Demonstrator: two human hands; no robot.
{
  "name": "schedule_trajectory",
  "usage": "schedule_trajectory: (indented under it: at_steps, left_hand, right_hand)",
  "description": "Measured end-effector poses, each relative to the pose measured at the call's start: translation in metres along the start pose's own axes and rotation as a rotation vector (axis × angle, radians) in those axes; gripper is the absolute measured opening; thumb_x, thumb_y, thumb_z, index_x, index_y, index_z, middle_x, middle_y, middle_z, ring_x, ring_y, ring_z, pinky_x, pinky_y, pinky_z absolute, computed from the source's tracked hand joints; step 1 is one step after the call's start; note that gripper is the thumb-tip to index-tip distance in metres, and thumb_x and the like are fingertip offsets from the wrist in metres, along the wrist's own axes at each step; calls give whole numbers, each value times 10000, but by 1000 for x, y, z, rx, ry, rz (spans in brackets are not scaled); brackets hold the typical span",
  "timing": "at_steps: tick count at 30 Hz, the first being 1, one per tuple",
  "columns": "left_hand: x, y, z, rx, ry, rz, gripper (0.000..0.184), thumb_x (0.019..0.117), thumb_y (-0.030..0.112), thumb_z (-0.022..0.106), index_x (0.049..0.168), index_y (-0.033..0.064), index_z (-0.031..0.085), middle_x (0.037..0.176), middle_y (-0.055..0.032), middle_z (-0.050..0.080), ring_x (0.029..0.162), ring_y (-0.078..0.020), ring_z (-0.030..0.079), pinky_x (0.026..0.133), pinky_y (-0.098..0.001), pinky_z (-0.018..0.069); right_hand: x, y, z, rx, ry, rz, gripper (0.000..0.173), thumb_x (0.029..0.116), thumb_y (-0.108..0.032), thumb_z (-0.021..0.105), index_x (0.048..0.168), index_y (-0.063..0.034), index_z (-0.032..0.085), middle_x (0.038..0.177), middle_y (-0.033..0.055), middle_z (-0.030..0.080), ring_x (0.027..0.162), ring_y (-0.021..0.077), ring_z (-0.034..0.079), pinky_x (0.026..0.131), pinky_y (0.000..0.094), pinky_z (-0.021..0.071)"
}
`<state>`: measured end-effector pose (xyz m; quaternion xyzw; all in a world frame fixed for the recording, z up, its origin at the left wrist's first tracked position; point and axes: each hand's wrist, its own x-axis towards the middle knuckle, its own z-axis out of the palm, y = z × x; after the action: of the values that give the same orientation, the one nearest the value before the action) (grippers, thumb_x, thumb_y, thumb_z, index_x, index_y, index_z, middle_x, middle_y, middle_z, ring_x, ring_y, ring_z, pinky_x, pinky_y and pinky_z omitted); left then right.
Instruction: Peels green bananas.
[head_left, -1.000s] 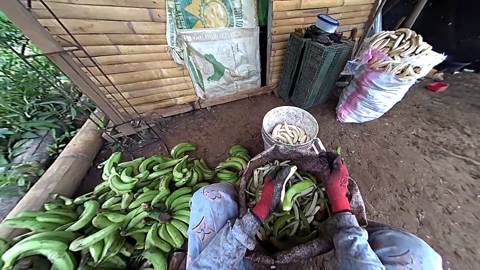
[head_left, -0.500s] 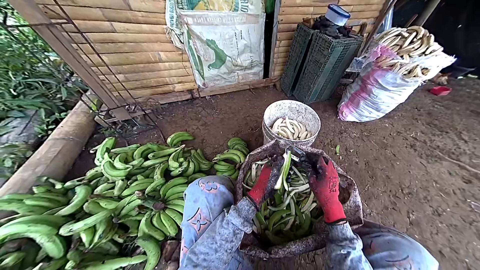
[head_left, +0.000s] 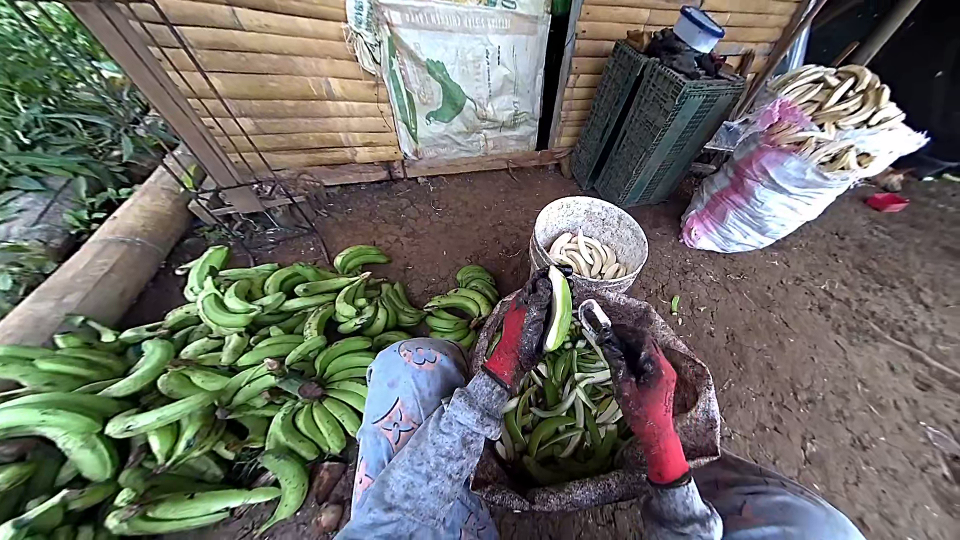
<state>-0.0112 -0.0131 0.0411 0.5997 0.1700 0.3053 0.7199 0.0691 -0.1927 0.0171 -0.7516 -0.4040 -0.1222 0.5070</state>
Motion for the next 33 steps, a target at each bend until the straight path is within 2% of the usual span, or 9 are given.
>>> schedule_trajectory:
  at_steps: [3, 5, 8, 10, 13, 17, 20, 25, 33]
  left_hand:
    - [-4, -1, 3, -160, -14, 5, 350, 1111, 257, 340, 1362, 106, 532, 1039, -11, 669, 879, -58, 648, 794, -242, 558]
    - [-13, 7, 1, 16, -82, 8, 309, 1097, 169, 379, 1307, 23, 552, 1012, -40, 648, 882, -54, 630, 810, -236, 545]
    - [-12, 2, -1, 240, -242, -148, 325, 1087, 156, 440, 1303, -35, 589, 1112, -127, 664, 975, -95, 631, 908, -277, 525]
    - [-13, -10, 1, 175, -242, -266, 308, 1095, 160, 427, 1267, -36, 589, 1081, -105, 671, 947, -92, 656, 870, -265, 552]
    - [-16, -9, -3, 337, -118, -127, 335, 1057, 129, 501, 1318, -61, 590, 1172, -181, 676, 1052, -165, 652, 962, -316, 516]
    - [-12, 15, 15, -62, 243, -177, 339, 1098, 285, 442, 1338, 75, 557, 1027, -64, 647, 857, -98, 621, 778, -283, 540]
    - [-20, 17, 16, -95, 311, -169, 331, 1107, 200, 404, 1344, 11, 538, 1100, -115, 620, 940, -129, 589, 842, -298, 509]
    - [-14, 12, 12, -404, 236, -126, 315, 1115, 260, 354, 1214, 77, 590, 954, -15, 646, 848, -66, 632, 757, -235, 538]
    - [-14, 10, 10, -216, 335, -141, 273, 1103, 194, 390, 1212, 29, 579, 949, -69, 609, 828, -112, 595, 743, -283, 525]
  right_hand:
    - [-8, -17, 20, -94, -61, -95, 335, 920, -295, 660, 1129, -56, 766, 1039, 139, 746, 955, 257, 718, 843, 401, 588]
    - [1, -9, 17, -235, -19, -78, 343, 890, -257, 651, 1111, -20, 765, 1031, 232, 722, 950, 406, 705, 814, 534, 570]
    - [23, 9, 1, -345, 33, 39, 352, 898, -170, 640, 1169, 40, 718, 1107, 320, 677, 1024, 500, 668, 876, 618, 529]
    - [31, 18, -11, -352, 52, 117, 374, 912, -135, 622, 1241, 33, 685, 1165, 318, 669, 1073, 492, 659, 914, 620, 515]
    - [20, 12, -10, -260, 48, 76, 383, 908, -180, 632, 1211, 44, 697, 1115, 275, 701, 1021, 427, 691, 890, 574, 538]
    - [-10, -12, 18, -88, 13, -9, 339, 909, -254, 672, 1147, -26, 753, 1042, 148, 748, 950, 250, 718, 857, 394, 585]
    - [-19, -22, 33, -118, -13, -9, 340, 896, -266, 693, 1133, -34, 764, 1038, 177, 741, 935, 302, 722, 821, 429, 592]
    - [-6, -31, 28, -295, -9, -61, 329, 891, -261, 660, 1114, -46, 771, 1008, 215, 728, 908, 389, 716, 745, 514, 579]
    - [-4, -28, 31, -288, -16, -48, 353, 903, -306, 661, 1109, -41, 768, 1026, 205, 732, 939, 377, 716, 783, 512, 581]
